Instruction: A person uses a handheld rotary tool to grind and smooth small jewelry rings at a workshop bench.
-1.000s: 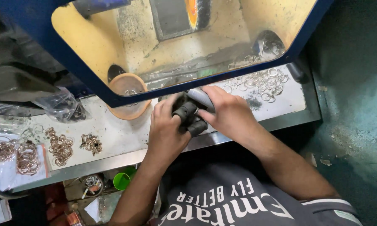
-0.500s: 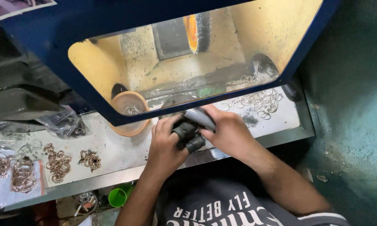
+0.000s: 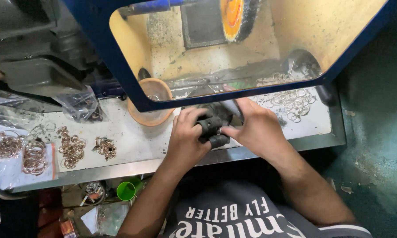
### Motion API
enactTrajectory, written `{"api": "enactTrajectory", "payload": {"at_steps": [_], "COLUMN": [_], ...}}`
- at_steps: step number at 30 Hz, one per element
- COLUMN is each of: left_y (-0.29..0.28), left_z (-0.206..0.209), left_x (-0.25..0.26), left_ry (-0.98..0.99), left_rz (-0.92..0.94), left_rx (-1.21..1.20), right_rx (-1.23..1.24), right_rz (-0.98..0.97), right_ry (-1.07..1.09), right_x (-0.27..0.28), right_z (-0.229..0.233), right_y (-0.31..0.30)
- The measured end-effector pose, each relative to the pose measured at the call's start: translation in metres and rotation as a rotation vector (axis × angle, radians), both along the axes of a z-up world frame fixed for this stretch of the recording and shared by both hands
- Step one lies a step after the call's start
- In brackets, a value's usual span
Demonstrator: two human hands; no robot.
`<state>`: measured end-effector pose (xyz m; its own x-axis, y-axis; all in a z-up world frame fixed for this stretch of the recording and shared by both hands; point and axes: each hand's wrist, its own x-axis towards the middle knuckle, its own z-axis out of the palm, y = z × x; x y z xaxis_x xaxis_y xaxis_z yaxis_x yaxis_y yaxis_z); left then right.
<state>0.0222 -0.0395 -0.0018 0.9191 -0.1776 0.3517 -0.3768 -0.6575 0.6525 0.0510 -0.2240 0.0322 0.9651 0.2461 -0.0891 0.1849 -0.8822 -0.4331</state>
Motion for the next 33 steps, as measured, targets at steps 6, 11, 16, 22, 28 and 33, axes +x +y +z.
{"api": "enactTrajectory", "payload": {"at_steps": [6,11,16,22,28,33], "left_y": [0.0,-0.001,0.0,0.002,0.001,0.004], "left_z": [-0.017,0.012,0.003,0.012,0.014,-0.005], "left_x": [-0.004,-0.004,-0.006,-0.005,-0.001,-0.001], "left_ry": [-0.042,-0.031,-0.032,0.01,0.063,0.062], "left_rz": [0.032,-0.001,-0.009,-0.019,-0.032,-0.052], "left_rx": [0.025,0.055,0.073,0.058,0.068,0.05], "right_rx": [-0.027,-0.127,-0.079,-0.052,0.011,0.264], "right_rz": [-0.018,-0.063,-0.081,-0.096,-0.088,-0.123], "right_ry": [-0.061,-0.199,-0.218,-0.213,-0.181,-0.087], "right_x": [-0.002,-0.006,-0.011,-0.013,-0.012,-0.025], "right_z": [-0.015,-0.06,-0.038,-0.037,-0.032,-0.02], "right_y": [-0.004,-0.016,-0.009,-0.01,-0.016,-0.04]}}
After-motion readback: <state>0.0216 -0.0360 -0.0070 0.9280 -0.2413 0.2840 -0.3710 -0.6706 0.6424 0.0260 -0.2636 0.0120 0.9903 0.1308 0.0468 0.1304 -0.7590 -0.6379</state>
